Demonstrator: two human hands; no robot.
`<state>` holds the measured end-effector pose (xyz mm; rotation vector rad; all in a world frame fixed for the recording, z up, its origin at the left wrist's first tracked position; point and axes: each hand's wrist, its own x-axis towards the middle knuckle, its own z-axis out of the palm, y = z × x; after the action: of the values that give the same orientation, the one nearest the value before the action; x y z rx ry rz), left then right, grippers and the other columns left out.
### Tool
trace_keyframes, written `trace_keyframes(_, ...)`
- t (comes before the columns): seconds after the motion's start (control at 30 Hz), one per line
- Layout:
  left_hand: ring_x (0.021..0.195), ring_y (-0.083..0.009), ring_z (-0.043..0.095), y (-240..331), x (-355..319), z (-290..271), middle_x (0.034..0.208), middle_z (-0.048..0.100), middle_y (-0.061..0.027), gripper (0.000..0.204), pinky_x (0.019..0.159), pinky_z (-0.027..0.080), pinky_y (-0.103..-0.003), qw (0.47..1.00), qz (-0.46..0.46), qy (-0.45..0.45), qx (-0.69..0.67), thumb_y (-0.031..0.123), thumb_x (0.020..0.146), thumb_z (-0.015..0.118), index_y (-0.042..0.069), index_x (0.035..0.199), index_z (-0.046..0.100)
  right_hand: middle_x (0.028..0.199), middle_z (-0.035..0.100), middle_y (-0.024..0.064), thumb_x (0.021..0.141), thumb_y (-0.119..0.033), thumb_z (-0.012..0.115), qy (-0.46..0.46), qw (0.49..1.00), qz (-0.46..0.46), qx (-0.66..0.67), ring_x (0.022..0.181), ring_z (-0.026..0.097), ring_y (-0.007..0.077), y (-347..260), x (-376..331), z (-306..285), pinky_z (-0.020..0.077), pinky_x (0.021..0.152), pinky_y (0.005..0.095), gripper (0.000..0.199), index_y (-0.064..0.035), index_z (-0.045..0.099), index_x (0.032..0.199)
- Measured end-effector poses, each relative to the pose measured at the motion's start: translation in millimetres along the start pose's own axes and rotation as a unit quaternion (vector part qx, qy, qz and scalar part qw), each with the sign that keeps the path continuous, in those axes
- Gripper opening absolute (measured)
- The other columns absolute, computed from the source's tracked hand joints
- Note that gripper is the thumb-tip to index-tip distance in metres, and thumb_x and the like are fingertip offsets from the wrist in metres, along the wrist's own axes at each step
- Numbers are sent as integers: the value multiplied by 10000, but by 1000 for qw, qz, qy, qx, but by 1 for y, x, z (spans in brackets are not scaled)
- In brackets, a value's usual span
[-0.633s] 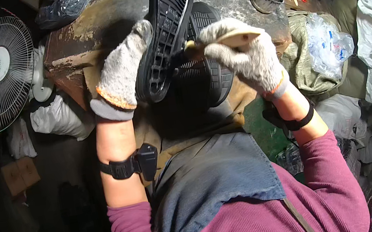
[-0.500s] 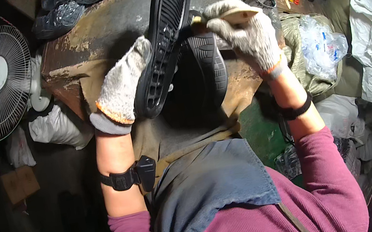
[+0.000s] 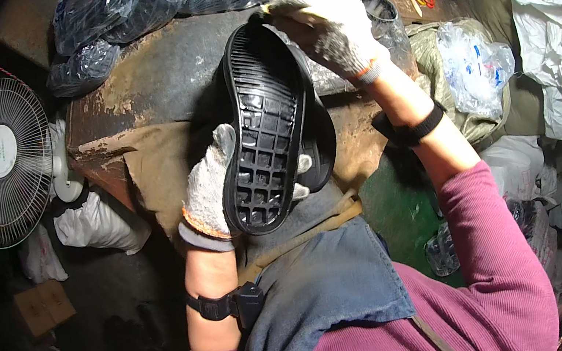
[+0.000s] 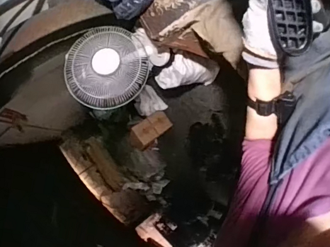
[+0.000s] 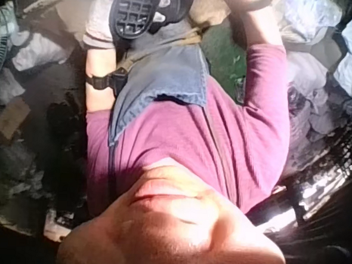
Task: Applying a liquid glue or primer to shoe soles using a brush in a manufacturing setting.
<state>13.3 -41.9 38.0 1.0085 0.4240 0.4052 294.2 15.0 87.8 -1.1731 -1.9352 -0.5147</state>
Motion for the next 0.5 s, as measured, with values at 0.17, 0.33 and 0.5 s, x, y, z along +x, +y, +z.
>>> trace_keyframes(0.17, 1338, -578, 461, 0, 2, 8, 1535, 440, -282, 719, 1005, 427, -773, 870, -33, -39, -491, 572, 1074, 305, 71, 1590, 320, 955, 764, 61, 872, -121, 757, -17, 993, 36, 108, 898, 739, 231, -23, 2, 14, 584, 832, 346, 140, -118, 765, 1011)
trace_keyframes(0.33, 1323, -569, 478, 1, -1, -3, 1533, 452, -260, 705, 984, 448, -763, 927, -50, 48, -369, 560, 1075, 318, 70, 1582, 335, 1033, 774, 61, 915, -70, 749, 87, 876, 303, 366, 951, 735, 134, -30, -15, 6, 576, 866, 283, 135, -45, 751, 1047)
trace_keyframes(0.5, 1375, -533, 451, -13, 2, -8, 1540, 463, -243, 786, 1081, 385, -731, 848, -18, -181, -498, 626, 1027, 401, 50, 1561, 364, 968, 779, 39, 894, -205, 772, 8, 887, 340, 312, 918, 729, 112, -28, -27, 17, 563, 839, 275, 190, -88, 759, 1044)
